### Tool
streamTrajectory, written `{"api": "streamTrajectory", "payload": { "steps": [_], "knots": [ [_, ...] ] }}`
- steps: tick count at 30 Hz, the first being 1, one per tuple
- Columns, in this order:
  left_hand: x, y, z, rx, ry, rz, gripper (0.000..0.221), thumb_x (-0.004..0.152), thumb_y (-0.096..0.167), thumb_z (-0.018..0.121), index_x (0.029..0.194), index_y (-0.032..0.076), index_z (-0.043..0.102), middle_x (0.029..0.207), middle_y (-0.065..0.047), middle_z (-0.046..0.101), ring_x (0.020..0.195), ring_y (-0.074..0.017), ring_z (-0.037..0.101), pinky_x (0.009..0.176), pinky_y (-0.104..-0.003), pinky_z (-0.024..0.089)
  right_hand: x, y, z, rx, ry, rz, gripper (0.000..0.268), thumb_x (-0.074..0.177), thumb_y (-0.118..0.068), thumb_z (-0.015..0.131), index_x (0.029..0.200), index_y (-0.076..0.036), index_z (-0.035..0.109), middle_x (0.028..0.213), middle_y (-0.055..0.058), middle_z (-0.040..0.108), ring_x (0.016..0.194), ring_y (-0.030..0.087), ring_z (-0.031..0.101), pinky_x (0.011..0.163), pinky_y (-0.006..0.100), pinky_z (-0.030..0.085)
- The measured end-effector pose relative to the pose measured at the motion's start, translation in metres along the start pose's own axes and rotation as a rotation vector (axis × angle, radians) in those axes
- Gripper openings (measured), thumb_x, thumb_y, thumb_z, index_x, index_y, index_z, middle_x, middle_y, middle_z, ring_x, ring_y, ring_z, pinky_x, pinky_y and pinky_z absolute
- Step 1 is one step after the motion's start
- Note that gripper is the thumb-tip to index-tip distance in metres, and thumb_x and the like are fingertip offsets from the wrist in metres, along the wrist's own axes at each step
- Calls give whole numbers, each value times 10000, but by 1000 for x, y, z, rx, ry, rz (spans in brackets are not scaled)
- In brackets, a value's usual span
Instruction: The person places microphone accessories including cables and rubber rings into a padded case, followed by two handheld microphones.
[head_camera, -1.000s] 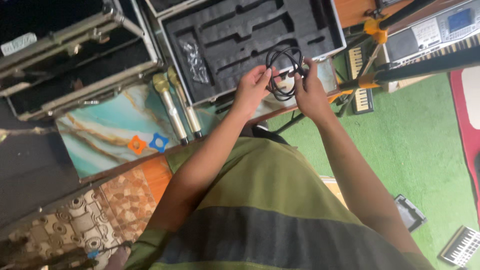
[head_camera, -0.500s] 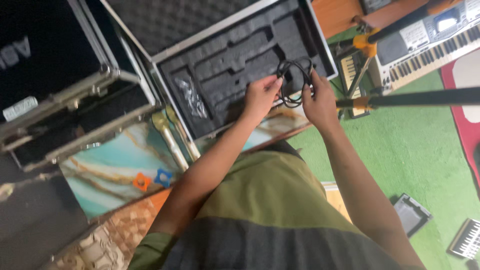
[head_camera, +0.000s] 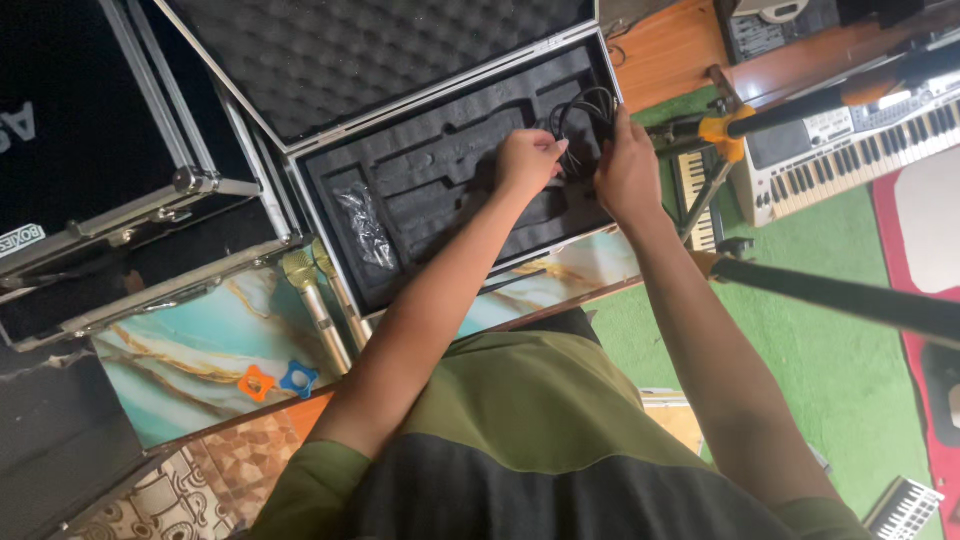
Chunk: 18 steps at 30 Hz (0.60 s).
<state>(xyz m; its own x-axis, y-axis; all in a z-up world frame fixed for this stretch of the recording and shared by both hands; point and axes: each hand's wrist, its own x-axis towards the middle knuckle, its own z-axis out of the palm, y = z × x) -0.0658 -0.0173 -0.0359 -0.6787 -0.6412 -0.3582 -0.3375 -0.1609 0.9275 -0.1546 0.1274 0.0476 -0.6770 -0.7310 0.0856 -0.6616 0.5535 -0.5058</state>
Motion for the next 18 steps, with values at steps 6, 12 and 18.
{"api": "streamTrajectory", "payload": {
  "steps": [6,12,18],
  "knots": [
    [18,3,14,351,84,26,255,769,176,853,659,7,695,613,-159,730,533,-248,721,552,-378,551,14,19,32,-88,-127,-30,679,958,-65,594,1515,190,300,1321,339,539,1182,471,535,1025,478,457],
    [21,29,11,575,132,99,292,710,177,900,672,-23,691,694,-249,679,696,-428,692,619,-467,547,29,24,38,-176,-225,-71,730,927,-44,593,1502,237,241,1301,333,514,1191,447,540,1031,441,476],
    [15,44,7,554,100,31,246,748,174,873,710,-9,712,722,-236,698,727,-410,722,664,-463,568,37,14,40,-215,-326,110,636,949,-20,553,1536,117,351,1351,292,505,1094,405,602,896,433,536]
  ]
}}
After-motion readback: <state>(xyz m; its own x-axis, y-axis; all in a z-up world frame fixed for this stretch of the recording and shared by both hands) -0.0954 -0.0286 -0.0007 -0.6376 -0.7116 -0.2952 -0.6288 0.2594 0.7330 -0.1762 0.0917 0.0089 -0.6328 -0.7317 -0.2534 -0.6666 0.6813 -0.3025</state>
